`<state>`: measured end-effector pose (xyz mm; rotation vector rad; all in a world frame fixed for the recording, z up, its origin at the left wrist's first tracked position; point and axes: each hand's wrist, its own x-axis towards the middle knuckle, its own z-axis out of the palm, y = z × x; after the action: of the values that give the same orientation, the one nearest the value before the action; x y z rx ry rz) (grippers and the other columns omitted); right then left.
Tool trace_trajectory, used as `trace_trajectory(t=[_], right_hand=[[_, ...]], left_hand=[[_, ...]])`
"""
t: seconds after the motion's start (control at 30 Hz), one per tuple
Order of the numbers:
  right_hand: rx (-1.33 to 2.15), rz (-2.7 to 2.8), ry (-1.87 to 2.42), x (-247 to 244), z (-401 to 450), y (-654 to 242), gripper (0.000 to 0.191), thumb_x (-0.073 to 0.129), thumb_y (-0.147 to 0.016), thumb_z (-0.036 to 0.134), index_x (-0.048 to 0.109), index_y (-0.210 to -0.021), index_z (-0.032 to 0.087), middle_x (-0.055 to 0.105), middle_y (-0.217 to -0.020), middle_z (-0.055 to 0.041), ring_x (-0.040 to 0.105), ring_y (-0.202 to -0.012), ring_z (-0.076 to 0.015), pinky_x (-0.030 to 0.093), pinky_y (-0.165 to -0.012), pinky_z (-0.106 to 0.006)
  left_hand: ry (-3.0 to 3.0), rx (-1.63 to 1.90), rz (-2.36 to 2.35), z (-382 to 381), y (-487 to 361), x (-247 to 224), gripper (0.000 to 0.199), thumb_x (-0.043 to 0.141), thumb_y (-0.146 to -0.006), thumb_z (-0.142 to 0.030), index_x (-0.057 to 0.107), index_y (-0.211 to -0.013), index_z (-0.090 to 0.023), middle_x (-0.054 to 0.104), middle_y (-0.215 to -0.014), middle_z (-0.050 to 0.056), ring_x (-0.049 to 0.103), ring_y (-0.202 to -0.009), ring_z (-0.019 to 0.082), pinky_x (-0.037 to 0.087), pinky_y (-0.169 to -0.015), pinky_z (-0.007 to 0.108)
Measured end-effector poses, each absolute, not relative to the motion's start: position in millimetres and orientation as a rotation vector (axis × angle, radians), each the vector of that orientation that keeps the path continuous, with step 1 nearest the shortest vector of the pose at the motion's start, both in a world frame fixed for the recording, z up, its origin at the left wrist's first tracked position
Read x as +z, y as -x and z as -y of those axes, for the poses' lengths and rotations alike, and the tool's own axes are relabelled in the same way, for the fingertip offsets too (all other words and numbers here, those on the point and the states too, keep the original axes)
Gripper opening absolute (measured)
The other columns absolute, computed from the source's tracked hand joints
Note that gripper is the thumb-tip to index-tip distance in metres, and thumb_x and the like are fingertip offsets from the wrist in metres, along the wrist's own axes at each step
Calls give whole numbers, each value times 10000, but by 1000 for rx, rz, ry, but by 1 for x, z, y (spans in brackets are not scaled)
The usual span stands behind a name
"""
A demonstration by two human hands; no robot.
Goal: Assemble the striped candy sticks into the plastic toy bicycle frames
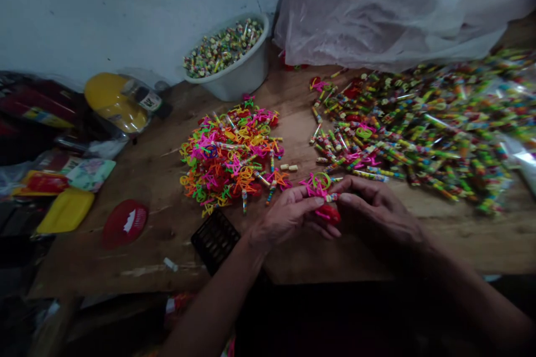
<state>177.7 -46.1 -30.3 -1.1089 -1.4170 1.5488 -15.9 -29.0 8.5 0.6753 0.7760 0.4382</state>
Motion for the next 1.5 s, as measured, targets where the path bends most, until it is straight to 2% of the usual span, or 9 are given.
trace_trajectory(t=[0.47,0.6,0.7,0.87,0.97,1.07,1.13,1.27,1.5], right_hand=[[1024,1774,1280,-6,51,-170,213,474,-884,357,603,-991,226,657,-855,-30,591,-735,-154,479,-675,-275],[766,1745,1422,-9,50,-183,257,499,-877,348,584,-1083,221,650,-831,-30,570,-643,-140,456,-575,-259],[495,1819,1397,-24,49,-184,184,472,-889,270,602,-1004,207,638,-876,-51,589,-729,-159,462,-659,-287],[322,2092,1454,-37,48,-161,209,439,-880,184,595,-1018,187,585,-1007,-93,552,-840,-196,446,-715,-318],[214,2241,1538,-37,45,-153,267,437,-859,123,582,-1080,163,564,-1053,-122,503,-938,-245,424,-779,-361],[191,2270,1569,-40,44,-154,304,411,-861,92,569,-1113,153,551,-1068,-127,486,-952,-241,419,-786,-350],[207,2223,1560,-43,46,-158,321,415,-866,99,543,-1156,151,527,-1110,-121,485,-959,-220,418,-792,-325],[148,2180,1626,-50,48,-165,283,439,-867,144,565,-1120,165,520,-1079,-109,474,-927,-219,404,-776,-329],[34,2211,1755,-53,42,-169,181,445,-871,154,603,-957,168,548,-972,-109,472,-883,-230,397,-750,-340]], left_hand=[[-850,481,-1007,24,18,22,322,634,-759,-348,580,-949,-94,668,-744,86,649,-612,174,527,-615,305],[-1129,771,-1438,-8,71,59,316,623,-743,-394,610,-913,-128,642,-684,25,595,-516,128,471,-507,240],[-1555,832,-1904,-41,118,80,330,556,-777,-448,612,-840,-129,592,-616,12,532,-496,118,409,-489,233],[-2083,718,-2566,-68,146,85,398,586,-768,-360,562,-1095,-134,578,-1119,170,561,-1013,358,436,-803,453],[-2302,984,-2340,-55,123,77,445,521,-822,-262,454,-1254,-179,428,-1338,152,441,-1209,339,383,-941,451],[-2390,937,-2028,-25,79,55,291,448,-866,-230,549,-1130,-161,577,-1154,108,530,-1099,242,401,-945,370],[-2316,557,-1830,-4,48,34,236,450,-878,-289,601,-1020,-177,645,-967,64,604,-911,194,461,-827,310],[-2339,187,-1683,23,9,-2,222,513,-850,-308,581,-1026,-191,599,-1050,72,582,-932,204,459,-772,291],[-2255,338,-1720,15,6,-13,123,572,-789,-229,531,-891,-173,594,-924,59,574,-868,191,452,-745,302]])
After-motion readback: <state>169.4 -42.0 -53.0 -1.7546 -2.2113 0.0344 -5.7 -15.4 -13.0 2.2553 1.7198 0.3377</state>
